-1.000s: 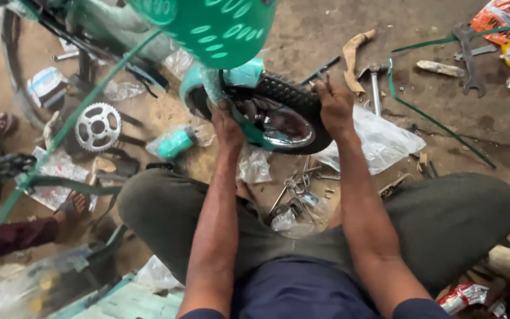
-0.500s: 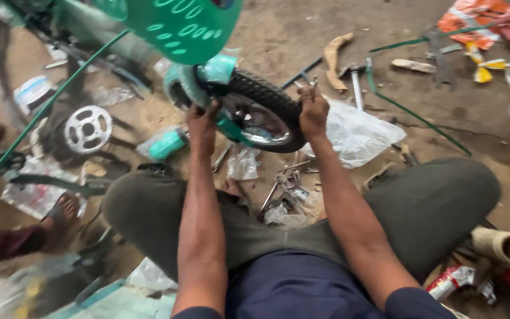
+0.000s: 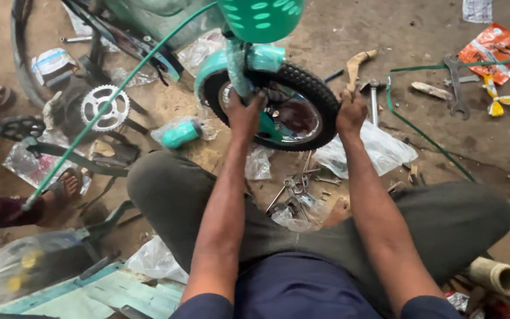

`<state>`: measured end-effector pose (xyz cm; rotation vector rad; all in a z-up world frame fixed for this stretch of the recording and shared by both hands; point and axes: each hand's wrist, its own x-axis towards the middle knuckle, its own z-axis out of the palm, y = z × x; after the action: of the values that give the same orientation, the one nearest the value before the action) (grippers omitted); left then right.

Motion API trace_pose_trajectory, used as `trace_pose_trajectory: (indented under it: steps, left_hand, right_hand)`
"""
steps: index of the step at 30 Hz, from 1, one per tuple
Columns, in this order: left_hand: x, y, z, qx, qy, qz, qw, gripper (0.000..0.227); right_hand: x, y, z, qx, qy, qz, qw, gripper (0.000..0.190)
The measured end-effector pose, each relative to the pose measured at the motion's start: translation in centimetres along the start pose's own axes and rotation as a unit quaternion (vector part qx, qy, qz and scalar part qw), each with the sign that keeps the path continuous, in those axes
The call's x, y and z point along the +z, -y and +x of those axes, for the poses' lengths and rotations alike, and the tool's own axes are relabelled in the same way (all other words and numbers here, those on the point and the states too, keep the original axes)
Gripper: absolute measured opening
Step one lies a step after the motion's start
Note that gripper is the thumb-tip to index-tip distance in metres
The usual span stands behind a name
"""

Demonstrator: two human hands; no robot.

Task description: The person unpacks bicycle parts from plastic bags and assembles them onto a green bicycle frame. They use a wrench to tighten bolts on the front wheel and handlebars.

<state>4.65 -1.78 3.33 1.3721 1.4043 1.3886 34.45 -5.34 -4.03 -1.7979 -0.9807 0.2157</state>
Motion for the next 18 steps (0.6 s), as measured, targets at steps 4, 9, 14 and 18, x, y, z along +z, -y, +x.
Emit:
trace_pose_trajectory:
  steps: [4, 9, 14, 18]
  left_hand:
    - [1.5, -1.8, -1.3, 0.031, -0.088, 0.022, 0.995, 0.055]
    - [2.5, -1.4, -1.1, 0.059, -0.141, 0.080, 0.985, 0.052]
    - [3.1, 0.4, -0.4, 0.061, -0.153, 0.126, 0.978, 0.051]
    - [3.0, 1.9, -0.6, 0.102, -0.146, 0.149, 0.973, 0.055]
  right_hand:
    - [0.5, 0.2, -0.7, 0.006, 0.013, 0.053, 0.999, 0.026]
    - [-1.2, 4.4, -2.1, -0.022, -0.053, 0.138, 0.989, 0.020]
    - [-2.2, 14.6, -3.7, -0.317, -0.042, 0.053, 0.946, 0.018]
    - [-0.4, 22.8, -3.2, -0.530, 0.168, -0.030, 0.831, 0.031]
